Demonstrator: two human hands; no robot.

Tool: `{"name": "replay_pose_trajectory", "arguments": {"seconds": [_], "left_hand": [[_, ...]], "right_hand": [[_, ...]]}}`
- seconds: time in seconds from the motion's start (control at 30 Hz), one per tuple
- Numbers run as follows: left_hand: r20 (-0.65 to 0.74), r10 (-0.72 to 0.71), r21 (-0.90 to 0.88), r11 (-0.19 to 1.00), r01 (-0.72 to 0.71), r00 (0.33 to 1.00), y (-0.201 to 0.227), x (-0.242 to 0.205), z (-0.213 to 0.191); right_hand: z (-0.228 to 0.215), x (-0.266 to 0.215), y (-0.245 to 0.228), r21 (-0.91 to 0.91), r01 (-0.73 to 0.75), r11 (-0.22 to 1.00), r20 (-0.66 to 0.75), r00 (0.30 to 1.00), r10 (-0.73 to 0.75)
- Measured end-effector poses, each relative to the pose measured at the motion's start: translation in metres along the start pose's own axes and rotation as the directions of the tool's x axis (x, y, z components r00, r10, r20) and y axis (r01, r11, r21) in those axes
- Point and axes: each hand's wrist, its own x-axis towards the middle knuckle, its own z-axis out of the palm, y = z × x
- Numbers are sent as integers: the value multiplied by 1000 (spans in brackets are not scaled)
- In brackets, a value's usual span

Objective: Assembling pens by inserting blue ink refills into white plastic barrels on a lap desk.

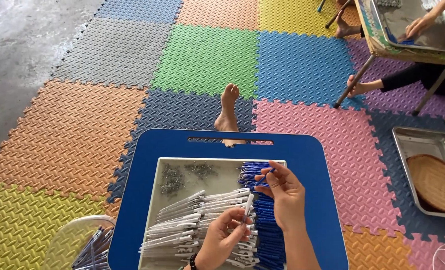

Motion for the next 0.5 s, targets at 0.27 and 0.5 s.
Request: {"name": "replay_pose_trajectory", "arguments": {"seconds": [0.27,0.5], "left_hand": [[15,6,-29,1000,-5,1000,3,-3,-2],[16,23,-30,999,-22,1000,-3,-4,1]], "right_hand": [[0,-11,4,-176,57,983,113,993,-38],[-3,-12,8,-153,56,987,74,996,-45]]}}
